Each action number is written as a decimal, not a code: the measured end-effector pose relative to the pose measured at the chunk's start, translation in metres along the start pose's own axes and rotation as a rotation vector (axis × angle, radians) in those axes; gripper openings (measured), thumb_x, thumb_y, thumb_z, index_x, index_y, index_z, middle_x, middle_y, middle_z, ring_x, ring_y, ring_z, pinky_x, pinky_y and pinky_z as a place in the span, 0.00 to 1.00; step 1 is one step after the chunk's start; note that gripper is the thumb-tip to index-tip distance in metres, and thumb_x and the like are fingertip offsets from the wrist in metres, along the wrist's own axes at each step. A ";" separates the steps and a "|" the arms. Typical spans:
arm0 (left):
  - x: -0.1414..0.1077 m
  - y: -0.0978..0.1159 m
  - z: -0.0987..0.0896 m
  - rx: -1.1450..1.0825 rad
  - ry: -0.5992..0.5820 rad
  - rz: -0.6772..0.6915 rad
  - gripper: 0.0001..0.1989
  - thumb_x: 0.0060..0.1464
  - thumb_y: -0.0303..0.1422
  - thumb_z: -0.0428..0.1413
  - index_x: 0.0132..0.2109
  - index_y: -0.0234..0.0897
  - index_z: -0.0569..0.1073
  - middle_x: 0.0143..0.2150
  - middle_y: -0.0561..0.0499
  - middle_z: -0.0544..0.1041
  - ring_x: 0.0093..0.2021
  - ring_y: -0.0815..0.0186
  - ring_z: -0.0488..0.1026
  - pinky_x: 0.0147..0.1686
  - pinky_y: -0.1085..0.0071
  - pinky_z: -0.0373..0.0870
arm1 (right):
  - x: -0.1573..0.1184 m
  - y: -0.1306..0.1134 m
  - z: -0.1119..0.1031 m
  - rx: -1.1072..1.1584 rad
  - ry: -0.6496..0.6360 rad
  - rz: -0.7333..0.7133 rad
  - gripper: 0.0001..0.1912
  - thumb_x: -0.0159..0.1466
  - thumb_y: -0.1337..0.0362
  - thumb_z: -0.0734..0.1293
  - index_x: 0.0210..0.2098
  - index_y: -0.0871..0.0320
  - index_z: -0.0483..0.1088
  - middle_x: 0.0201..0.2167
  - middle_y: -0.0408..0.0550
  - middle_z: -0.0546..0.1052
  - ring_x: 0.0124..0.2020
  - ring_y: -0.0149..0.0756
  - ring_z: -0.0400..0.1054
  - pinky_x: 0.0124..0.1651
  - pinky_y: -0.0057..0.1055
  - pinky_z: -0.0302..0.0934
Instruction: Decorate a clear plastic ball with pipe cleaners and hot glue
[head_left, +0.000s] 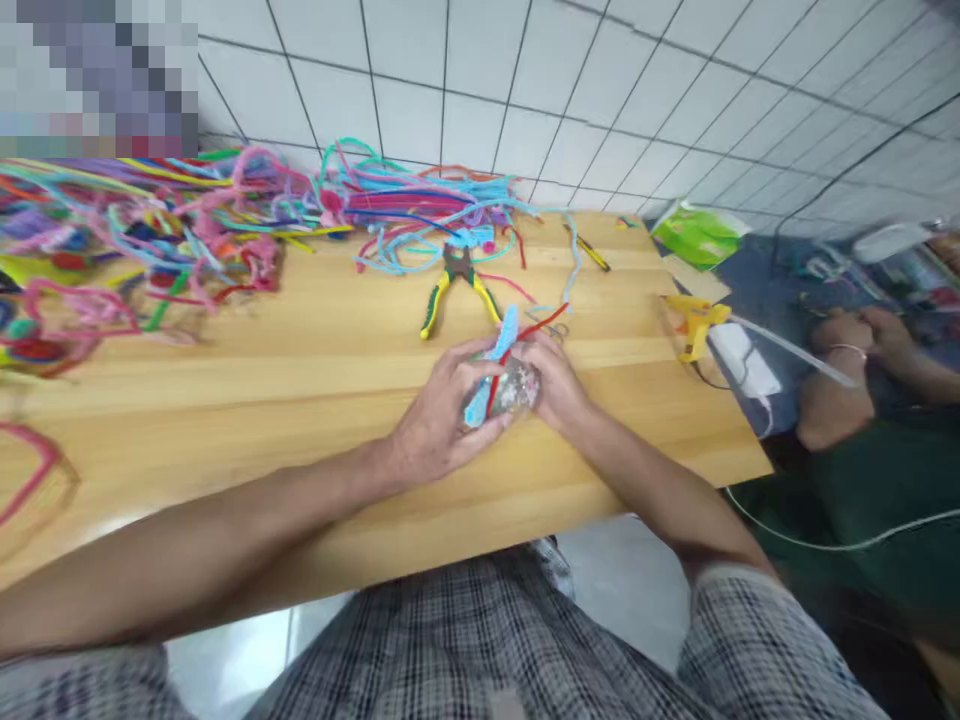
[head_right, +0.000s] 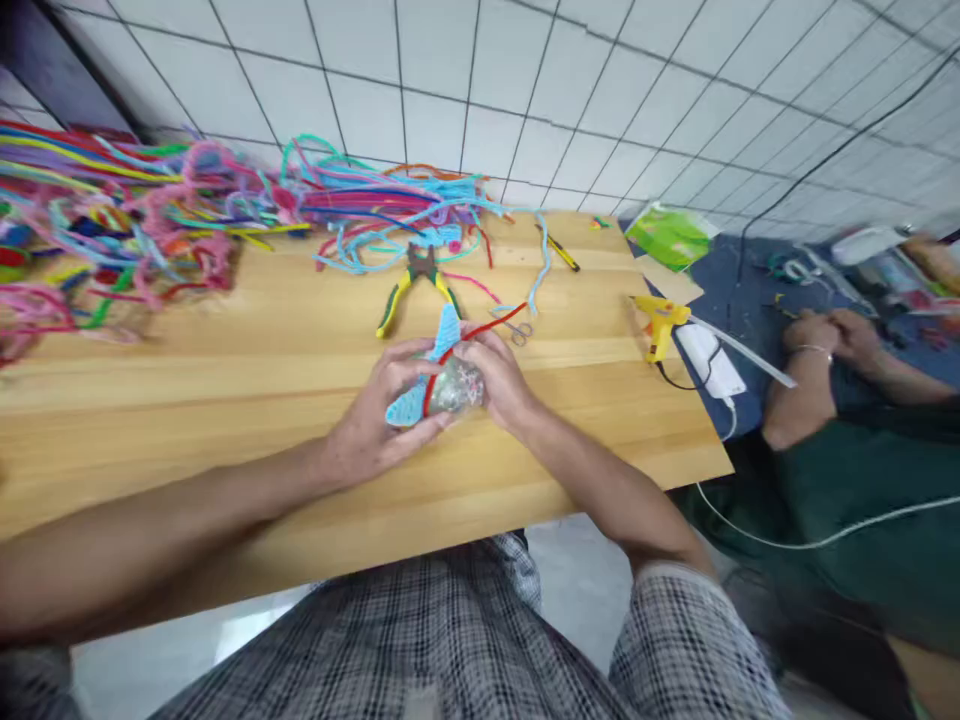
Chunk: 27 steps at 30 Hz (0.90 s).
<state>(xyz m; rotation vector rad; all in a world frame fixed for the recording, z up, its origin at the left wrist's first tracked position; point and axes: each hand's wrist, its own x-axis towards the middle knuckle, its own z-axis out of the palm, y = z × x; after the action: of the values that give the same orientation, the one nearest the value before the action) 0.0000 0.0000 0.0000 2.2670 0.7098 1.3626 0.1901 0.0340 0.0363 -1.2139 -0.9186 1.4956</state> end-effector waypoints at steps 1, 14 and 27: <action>-0.001 -0.001 0.000 -0.004 0.007 -0.010 0.26 0.72 0.33 0.65 0.70 0.44 0.65 0.70 0.37 0.75 0.74 0.47 0.72 0.71 0.45 0.77 | 0.003 0.000 -0.003 -0.021 -0.017 0.007 0.18 0.48 0.53 0.77 0.37 0.53 0.75 0.30 0.39 0.78 0.31 0.34 0.69 0.37 0.31 0.65; 0.000 -0.008 0.004 -0.031 0.081 -0.051 0.24 0.71 0.34 0.65 0.68 0.44 0.68 0.65 0.39 0.77 0.71 0.49 0.75 0.69 0.47 0.78 | -0.006 -0.051 -0.046 -1.055 -0.071 -0.932 0.08 0.73 0.54 0.74 0.45 0.50 0.81 0.47 0.50 0.88 0.47 0.46 0.81 0.52 0.45 0.75; -0.004 -0.011 0.006 -0.103 0.066 -0.061 0.33 0.70 0.36 0.67 0.74 0.43 0.63 0.67 0.37 0.76 0.69 0.48 0.76 0.69 0.47 0.77 | -0.008 -0.010 -0.056 -1.018 -0.322 -1.097 0.16 0.78 0.61 0.69 0.64 0.46 0.78 0.59 0.54 0.83 0.59 0.50 0.81 0.61 0.53 0.78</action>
<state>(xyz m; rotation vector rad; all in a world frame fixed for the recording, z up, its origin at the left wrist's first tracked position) 0.0010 0.0054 -0.0118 2.1132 0.7075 1.4172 0.2472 0.0281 0.0359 -0.7839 -2.2398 0.2612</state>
